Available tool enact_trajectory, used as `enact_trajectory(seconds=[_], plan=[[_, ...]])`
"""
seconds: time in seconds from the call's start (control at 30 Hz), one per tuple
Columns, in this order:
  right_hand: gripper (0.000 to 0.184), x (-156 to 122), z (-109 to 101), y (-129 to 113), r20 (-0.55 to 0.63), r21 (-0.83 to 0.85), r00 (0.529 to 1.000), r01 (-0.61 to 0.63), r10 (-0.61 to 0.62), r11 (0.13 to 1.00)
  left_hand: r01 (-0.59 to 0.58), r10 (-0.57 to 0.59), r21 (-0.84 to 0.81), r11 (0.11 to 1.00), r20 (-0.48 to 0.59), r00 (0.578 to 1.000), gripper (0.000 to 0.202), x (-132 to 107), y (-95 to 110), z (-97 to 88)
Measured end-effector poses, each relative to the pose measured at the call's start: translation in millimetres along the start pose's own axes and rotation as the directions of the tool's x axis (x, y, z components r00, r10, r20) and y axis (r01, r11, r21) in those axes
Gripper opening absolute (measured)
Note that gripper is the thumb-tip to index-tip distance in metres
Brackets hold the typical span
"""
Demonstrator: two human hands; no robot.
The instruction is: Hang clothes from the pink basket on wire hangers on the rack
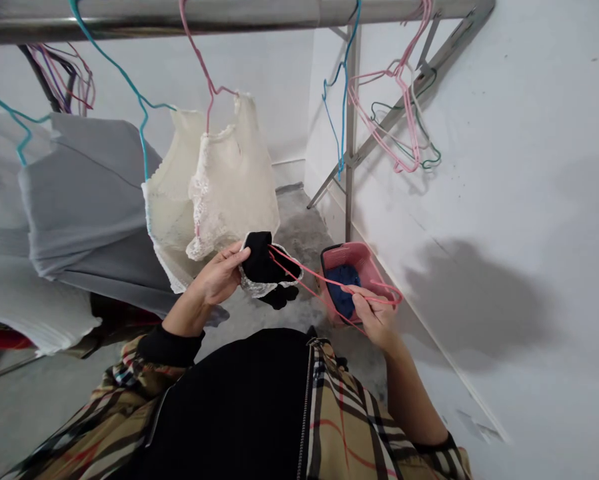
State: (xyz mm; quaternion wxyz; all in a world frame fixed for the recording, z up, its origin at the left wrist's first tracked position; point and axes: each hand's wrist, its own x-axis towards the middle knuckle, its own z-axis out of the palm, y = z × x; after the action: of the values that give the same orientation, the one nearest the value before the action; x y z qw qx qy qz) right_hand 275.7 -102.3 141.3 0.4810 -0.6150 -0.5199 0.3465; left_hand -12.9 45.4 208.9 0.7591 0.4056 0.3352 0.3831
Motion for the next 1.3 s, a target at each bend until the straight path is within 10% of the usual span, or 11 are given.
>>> enact_trajectory(seconds=[0.27, 0.5, 0.7, 0.83, 0.97, 1.03, 1.2, 1.3], plan=[[0.033, 11, -13, -22, 0.117, -0.267, 0.978, 0.199, -0.174, 0.943, -0.090, 0.089, 0.064, 0.994, 0.014, 0.996, 0.030, 4, -10, -7.4], [0.040, 36, 50, -24, 0.284, -0.220, 0.948, 0.210, -0.143, 0.953, -0.186, 0.160, 0.379, 0.907, 0.100, 0.982, 0.031, 2, -30, 5.1], [0.049, 54, 97, -4, -0.021, -0.115, 0.969, 0.244, -0.248, 0.963, -0.491, 0.239, 0.747, 0.449, 0.429, 0.871, 0.030, -14, -54, 23.3], [0.049, 59, 91, -2, -0.023, -0.022, 0.956, 0.291, -0.291, 0.957, -0.556, 0.154, 0.831, 0.004, 0.549, 0.822, 0.030, -22, -43, 16.8], [0.045, 64, 77, -14, 0.056, 0.007, 0.934, 0.353, -0.353, 0.936, -0.517, 0.393, 0.800, -0.306, 0.601, 0.697, 0.028, -22, -15, 8.7], [0.045, 67, 71, -20, 0.087, 0.005, 0.914, 0.397, -0.396, 0.918, -0.436, 0.458, 0.805, -0.402, 0.589, 0.665, 0.029, -20, -5, 6.1], [0.048, 76, 61, -29, 0.053, -0.116, 0.874, 0.486, -0.483, 0.866, -0.395, 0.287, 0.810, -0.433, 0.539, 0.792, 0.030, -16, -7, 3.7], [0.032, 75, 60, -22, -0.095, -0.253, 0.845, 0.491, -0.526, 0.834, -0.332, 0.377, 0.844, -0.421, 0.496, 0.783, 0.028, -19, -14, 2.8]])
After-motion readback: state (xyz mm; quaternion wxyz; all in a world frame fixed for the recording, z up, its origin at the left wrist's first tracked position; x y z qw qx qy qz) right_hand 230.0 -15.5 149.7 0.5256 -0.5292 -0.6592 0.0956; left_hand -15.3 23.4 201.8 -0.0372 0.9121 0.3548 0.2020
